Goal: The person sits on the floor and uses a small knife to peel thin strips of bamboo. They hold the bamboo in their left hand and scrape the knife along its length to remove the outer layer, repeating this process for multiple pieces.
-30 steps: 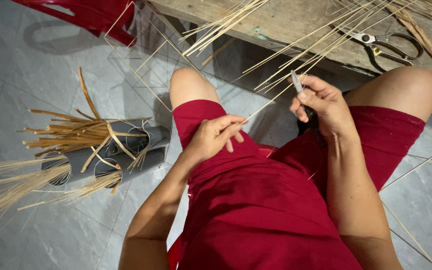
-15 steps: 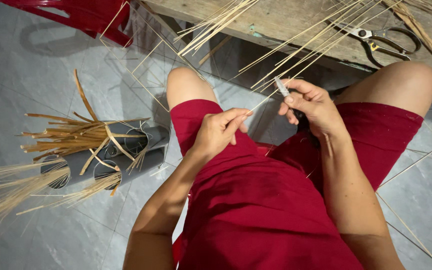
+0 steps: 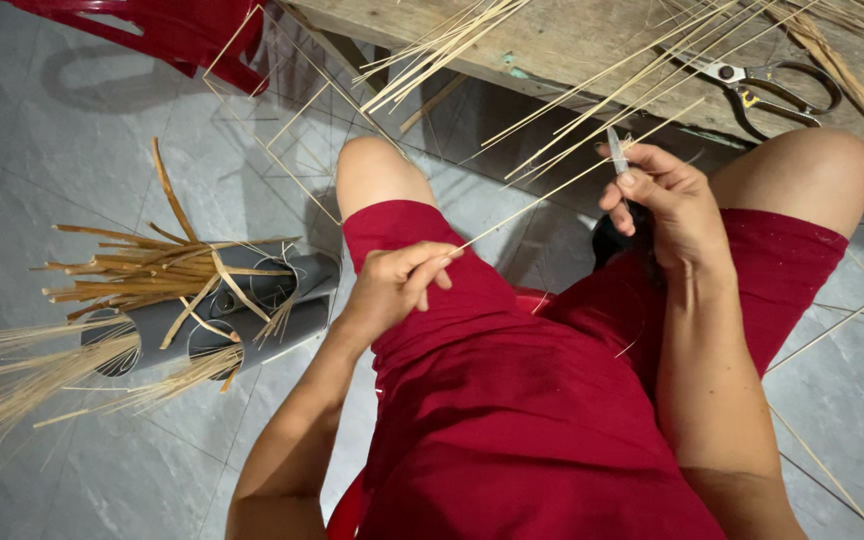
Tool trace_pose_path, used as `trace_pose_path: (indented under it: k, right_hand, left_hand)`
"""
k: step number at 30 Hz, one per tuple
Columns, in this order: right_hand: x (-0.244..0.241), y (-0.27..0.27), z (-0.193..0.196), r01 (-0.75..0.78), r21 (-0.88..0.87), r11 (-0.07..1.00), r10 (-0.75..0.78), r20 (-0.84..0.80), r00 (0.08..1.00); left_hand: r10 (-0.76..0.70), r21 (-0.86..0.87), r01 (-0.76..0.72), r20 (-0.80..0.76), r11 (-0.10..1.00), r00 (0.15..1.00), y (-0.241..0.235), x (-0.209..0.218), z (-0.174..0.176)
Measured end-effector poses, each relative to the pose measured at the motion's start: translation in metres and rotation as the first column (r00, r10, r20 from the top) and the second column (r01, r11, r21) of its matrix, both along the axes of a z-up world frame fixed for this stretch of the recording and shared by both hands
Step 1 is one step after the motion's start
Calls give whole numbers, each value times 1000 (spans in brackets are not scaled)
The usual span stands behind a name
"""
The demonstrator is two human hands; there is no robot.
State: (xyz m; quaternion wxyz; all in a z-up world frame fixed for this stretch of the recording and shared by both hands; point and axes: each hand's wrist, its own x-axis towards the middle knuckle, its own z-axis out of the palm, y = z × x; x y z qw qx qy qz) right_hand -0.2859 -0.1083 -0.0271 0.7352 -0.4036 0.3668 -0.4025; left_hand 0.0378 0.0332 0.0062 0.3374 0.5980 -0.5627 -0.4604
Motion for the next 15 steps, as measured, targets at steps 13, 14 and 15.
trace_pose_path:
  k: [13, 14, 15]
  right_hand:
    - [-6, 1, 0, 50, 33, 998, -50, 9, 999]
    - [-7, 0, 0, 49, 26, 998, -50, 19, 999]
    - [-7, 0, 0, 48, 20, 999, -49, 29, 998]
  left_hand:
    - [-3, 51, 2, 29, 999, 1000, 20, 42, 5]
    - [-6, 51, 4, 35, 999, 999, 21, 43, 6]
    - [-8, 53, 6, 41, 999, 999, 22, 45, 7]
